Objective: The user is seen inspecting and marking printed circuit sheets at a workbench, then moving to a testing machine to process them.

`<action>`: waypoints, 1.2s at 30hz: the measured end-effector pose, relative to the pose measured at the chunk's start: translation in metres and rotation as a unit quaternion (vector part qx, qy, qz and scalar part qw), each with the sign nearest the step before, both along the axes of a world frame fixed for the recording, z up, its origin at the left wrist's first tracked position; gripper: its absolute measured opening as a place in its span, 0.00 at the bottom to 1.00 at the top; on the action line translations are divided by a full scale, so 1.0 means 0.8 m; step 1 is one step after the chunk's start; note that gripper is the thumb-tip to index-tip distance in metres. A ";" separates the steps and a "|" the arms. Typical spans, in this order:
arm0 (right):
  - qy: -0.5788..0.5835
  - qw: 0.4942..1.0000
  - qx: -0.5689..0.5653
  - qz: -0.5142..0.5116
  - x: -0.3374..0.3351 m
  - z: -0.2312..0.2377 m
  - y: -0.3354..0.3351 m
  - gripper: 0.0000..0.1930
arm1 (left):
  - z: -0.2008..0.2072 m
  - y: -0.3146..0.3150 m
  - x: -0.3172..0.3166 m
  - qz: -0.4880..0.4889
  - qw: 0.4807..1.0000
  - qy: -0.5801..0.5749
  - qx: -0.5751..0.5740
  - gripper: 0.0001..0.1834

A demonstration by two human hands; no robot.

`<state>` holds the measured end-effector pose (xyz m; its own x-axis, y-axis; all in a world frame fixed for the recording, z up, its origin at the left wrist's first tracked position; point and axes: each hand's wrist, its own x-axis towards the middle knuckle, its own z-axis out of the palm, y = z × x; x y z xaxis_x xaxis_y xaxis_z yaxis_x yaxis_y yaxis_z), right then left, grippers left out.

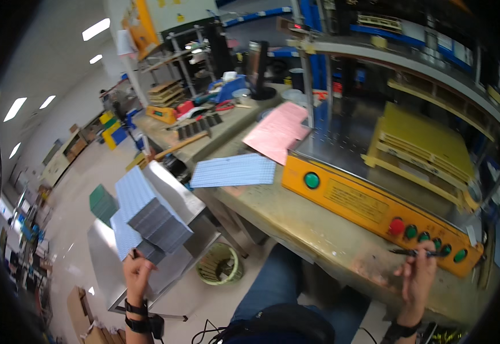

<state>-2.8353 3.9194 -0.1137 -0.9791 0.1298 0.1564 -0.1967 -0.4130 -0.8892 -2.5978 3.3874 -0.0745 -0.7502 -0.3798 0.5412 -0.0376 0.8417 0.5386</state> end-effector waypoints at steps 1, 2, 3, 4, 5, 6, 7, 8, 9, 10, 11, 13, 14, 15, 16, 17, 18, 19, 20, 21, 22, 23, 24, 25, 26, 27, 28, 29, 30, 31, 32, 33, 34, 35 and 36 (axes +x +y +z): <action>0.004 0.999 -0.005 0.040 0.003 0.005 -0.010 0.07 | 0.000 0.030 -0.021 -0.121 0.991 -0.010 0.061 0.06; 0.007 0.998 -0.001 0.061 0.007 0.012 -0.024 0.07 | 0.001 0.061 -0.049 -0.225 0.967 -0.048 0.113 0.05; 0.000 0.994 -0.010 0.106 0.011 0.022 -0.040 0.08 | 0.001 0.091 -0.078 -0.327 0.927 -0.087 0.164 0.04; -0.010 0.990 -0.015 0.139 0.009 0.025 -0.062 0.08 | -0.002 0.113 -0.102 -0.393 0.893 -0.130 0.177 0.04; -0.003 0.983 -0.003 0.183 0.010 0.032 -0.081 0.07 | -0.008 0.130 -0.128 -0.462 0.849 -0.170 0.190 0.03; 0.002 0.976 -0.004 0.218 0.013 0.036 -0.094 0.07 | -0.012 0.149 -0.157 -0.529 0.807 -0.162 0.205 0.03; 0.007 0.967 -0.006 0.255 0.016 0.041 -0.105 0.06 | -0.011 0.166 -0.174 -0.550 0.782 -0.183 0.228 0.04; -0.012 0.960 0.000 0.280 0.019 0.046 -0.111 0.06 | -0.013 0.180 -0.193 -0.574 0.752 -0.205 0.250 0.05; 0.003 0.958 0.015 0.285 0.021 0.047 -0.119 0.06 | -0.012 0.191 -0.206 -0.590 0.740 -0.208 0.247 0.05; -0.002 0.954 0.016 0.300 0.023 0.047 -0.123 0.07 | -0.011 0.199 -0.214 -0.601 0.727 -0.214 0.254 0.07; -0.001 0.952 0.028 0.304 0.024 0.048 -0.125 0.07 | -0.010 0.207 -0.220 -0.610 0.715 -0.220 0.261 0.08; -0.002 0.952 0.042 0.302 0.026 0.049 -0.127 0.07 | -0.007 0.219 -0.229 -0.620 0.707 -0.219 0.261 0.10; 0.007 0.949 0.045 0.311 0.026 0.049 -0.127 0.08 | -0.007 0.222 -0.231 -0.621 0.706 -0.216 0.263 0.11; 0.016 0.946 0.049 0.321 0.027 0.049 -0.129 0.09 | -0.009 0.223 -0.233 -0.624 0.703 -0.216 0.264 0.11; 0.016 0.946 0.051 0.320 0.027 0.049 -0.130 0.09 | -0.011 0.223 -0.235 -0.628 0.702 -0.216 0.257 0.11; 0.017 0.945 0.051 0.322 0.027 0.049 -0.132 0.09 | -0.012 0.223 -0.236 -0.632 0.701 -0.215 0.251 0.11; 0.018 0.944 0.051 0.326 0.026 0.048 -0.135 0.09 | -0.013 0.223 -0.236 -0.631 0.701 -0.214 0.253 0.11; 0.018 0.943 0.053 0.328 0.026 0.048 -0.137 0.09 | -0.012 0.224 -0.236 -0.628 0.699 -0.219 0.261 0.11; 0.020 0.941 0.076 0.329 0.025 0.048 -0.139 0.09 | -0.012 0.224 -0.236 -0.625 0.697 -0.224 0.270 0.12; 0.021 0.938 0.098 0.330 0.024 0.048 -0.141 0.09 | -0.012 0.224 -0.237 -0.624 0.699 -0.222 0.271 0.12; 0.022 0.937 0.100 0.333 0.022 0.048 -0.143 0.09 | -0.011 0.223 -0.239 -0.627 0.698 -0.221 0.266 0.12; 0.029 0.938 0.108 0.327 0.020 0.048 -0.145 0.09 | -0.011 0.221 -0.241 -0.631 0.696 -0.220 0.261 0.12; 0.036 0.940 0.117 0.320 0.017 0.049 -0.146 0.09 | -0.011 0.220 -0.243 -0.630 0.698 -0.217 0.262 0.12; 0.037 0.939 0.118 0.322 0.016 0.050 -0.146 0.09 | -0.011 0.219 -0.245 -0.634 0.695 -0.212 0.265 0.12; 0.035 0.939 0.131 0.317 0.015 0.051 -0.146 0.09 | -0.011 0.217 -0.247 -0.638 0.692 -0.207 0.268 0.12; 0.033 0.939 0.144 0.312 0.014 0.053 -0.147 0.09 | -0.011 0.215 -0.249 -0.638 0.692 -0.205 0.268 0.12; 0.033 0.938 0.145 0.313 0.013 0.054 -0.149 0.09 | -0.012 0.211 -0.251 -0.643 0.683 -0.217 0.270 0.12; 0.026 0.936 0.150 0.318 0.013 0.055 -0.151 0.09 | -0.013 0.209 -0.253 -0.648 0.674 -0.230 0.271 0.12; 0.019 0.933 0.154 0.324 0.013 0.056 -0.154 0.09 | -0.014 0.210 -0.254 -0.647 0.675 -0.228 0.271 0.12; 0.023 0.932 0.154 0.328 0.012 0.057 -0.157 0.09 | -0.013 0.211 -0.255 -0.656 0.673 -0.210 0.269 0.11; 0.027 0.923 0.189 0.334 0.013 0.058 -0.158 0.09 | -0.013 0.213 -0.256 -0.665 0.671 -0.192 0.267 0.11; 0.031 0.913 0.224 0.340 0.014 0.057 -0.160 0.10 | -0.017 0.217 -0.257 -0.667 0.670 -0.183 0.267 0.11; 0.035 0.911 0.224 0.344 0.014 0.053 -0.163 0.10 | -0.020 0.221 -0.261 -0.670 0.679 -0.168 0.248 0.11; 0.032 0.915 0.218 0.338 0.016 0.048 -0.166 0.09 | -0.021 0.225 -0.258 -0.652 0.708 -0.141 0.232 0.11; 0.029 0.919 0.213 0.331 0.017 0.043 -0.170 0.09 | -0.024 0.229 -0.256 -0.632 0.736 -0.114 0.214 0.11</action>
<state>-2.8213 3.7837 -0.0796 -0.8099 -0.5762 0.1100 -0.0801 -0.0772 -0.9938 -2.8023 3.5704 -0.0933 -0.7031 0.6008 0.3804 0.4994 0.0364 0.8656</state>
